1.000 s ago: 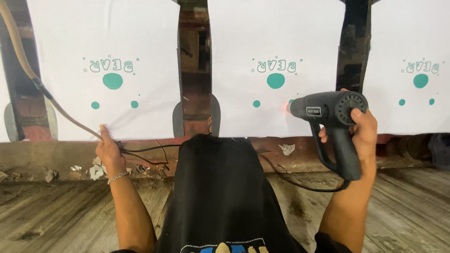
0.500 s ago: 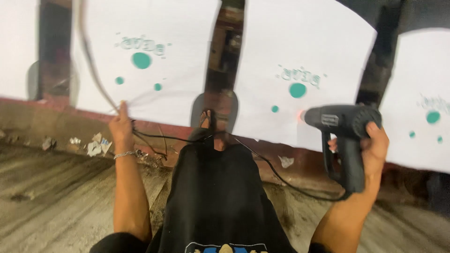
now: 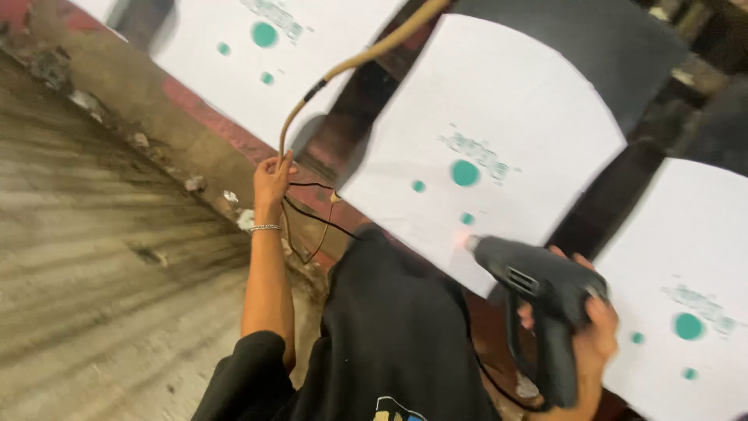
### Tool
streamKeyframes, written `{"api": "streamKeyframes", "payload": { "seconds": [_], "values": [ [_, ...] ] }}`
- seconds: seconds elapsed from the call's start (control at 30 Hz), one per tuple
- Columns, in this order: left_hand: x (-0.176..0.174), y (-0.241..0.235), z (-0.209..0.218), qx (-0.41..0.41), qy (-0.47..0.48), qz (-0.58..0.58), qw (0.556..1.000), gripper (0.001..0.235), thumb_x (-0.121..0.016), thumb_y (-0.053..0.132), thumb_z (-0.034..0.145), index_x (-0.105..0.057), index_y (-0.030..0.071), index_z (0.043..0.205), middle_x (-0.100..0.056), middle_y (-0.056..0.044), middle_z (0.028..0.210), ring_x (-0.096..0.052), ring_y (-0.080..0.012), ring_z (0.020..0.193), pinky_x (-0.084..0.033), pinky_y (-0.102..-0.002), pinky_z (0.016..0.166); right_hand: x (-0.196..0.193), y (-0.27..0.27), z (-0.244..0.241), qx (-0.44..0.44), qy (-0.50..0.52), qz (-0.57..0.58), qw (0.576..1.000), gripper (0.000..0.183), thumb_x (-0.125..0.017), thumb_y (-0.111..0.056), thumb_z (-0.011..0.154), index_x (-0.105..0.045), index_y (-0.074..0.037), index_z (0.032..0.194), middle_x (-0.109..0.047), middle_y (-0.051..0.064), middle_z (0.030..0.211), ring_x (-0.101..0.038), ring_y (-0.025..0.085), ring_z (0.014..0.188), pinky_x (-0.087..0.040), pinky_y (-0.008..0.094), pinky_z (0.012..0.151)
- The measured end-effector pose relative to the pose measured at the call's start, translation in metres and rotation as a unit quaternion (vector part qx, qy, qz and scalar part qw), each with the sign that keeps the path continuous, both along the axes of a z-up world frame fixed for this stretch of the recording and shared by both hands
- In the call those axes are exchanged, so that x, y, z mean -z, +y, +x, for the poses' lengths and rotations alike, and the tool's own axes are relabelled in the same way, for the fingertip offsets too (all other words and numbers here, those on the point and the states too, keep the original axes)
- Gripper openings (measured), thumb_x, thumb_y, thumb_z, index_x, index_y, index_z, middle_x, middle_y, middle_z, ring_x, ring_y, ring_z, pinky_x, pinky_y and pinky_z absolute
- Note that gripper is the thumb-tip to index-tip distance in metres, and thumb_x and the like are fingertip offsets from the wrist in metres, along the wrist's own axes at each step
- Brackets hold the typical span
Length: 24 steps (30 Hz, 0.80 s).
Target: Using a handheld heat gun to dry ink on screen-printed shirts on a production line.
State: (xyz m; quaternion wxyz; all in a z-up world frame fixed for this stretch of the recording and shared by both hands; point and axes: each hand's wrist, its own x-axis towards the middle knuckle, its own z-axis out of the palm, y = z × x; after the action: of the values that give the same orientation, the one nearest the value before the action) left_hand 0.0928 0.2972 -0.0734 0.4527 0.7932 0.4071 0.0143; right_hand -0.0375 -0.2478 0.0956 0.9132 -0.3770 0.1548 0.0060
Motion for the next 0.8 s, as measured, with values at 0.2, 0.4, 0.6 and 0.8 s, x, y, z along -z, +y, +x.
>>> {"api": "streamKeyframes", "payload": {
  "seconds": [0.2, 0.4, 0.6, 0.8],
  "values": [
    [0.008, 0.119, 0.065, 0.018, -0.019, -0.002, 1.000, 0.075, -0.085, 0.064, 0.084, -0.065, 0.002, 0.121, -0.073, -0.016, 0.088, -0.069, -0.0204, 0.076, -0.056, -0.030, 0.060, -0.021, 0.145, 0.091, -0.028, 0.000, -0.194, 0.981, 0.056, -0.053, -0.029, 0.099, -0.049, 0.000, 0.147, -0.060, 0.031, 0.138, -0.068, 0.045, 0.055, -0.064, 0.051, 0.043],
    [0.026, 0.163, 0.100, 0.072, -0.019, 0.021, 0.997, 0.067, -0.081, 0.065, 0.092, -0.071, 0.002, 0.111, -0.068, -0.012, 0.081, -0.067, -0.0189, 0.068, -0.054, -0.035, 0.054, -0.053, 0.190, 0.103, 0.002, 0.053, -0.268, 0.962, 0.058, -0.054, -0.028, 0.098, -0.051, 0.005, 0.145, -0.067, 0.034, 0.087, -0.069, 0.043, 0.055, -0.063, 0.048, 0.044],
    [-0.019, 0.131, 0.103, 0.087, -0.034, 0.006, 0.996, 0.064, -0.076, 0.059, 0.097, -0.071, 0.000, 0.120, -0.073, -0.020, 0.101, -0.073, -0.0258, 0.095, -0.057, -0.044, 0.075, -0.058, 0.203, 0.100, 0.047, 0.051, -0.328, 0.942, 0.051, -0.049, -0.023, 0.104, -0.050, 0.002, 0.148, -0.067, 0.034, 0.090, -0.070, 0.042, 0.062, -0.064, 0.045, 0.048],
    [-0.025, 0.129, 0.107, 0.070, 0.002, -0.048, 0.996, 0.048, -0.073, 0.051, 0.103, -0.068, 0.006, 0.119, -0.070, -0.016, 0.102, -0.069, -0.0240, 0.090, -0.060, -0.039, 0.081, -0.058, 0.216, 0.102, 0.049, 0.057, -0.320, 0.944, 0.052, -0.050, -0.028, 0.103, -0.050, 0.000, 0.147, -0.069, 0.030, 0.085, -0.072, 0.037, 0.063, -0.065, 0.044, 0.050]
  ]
}}
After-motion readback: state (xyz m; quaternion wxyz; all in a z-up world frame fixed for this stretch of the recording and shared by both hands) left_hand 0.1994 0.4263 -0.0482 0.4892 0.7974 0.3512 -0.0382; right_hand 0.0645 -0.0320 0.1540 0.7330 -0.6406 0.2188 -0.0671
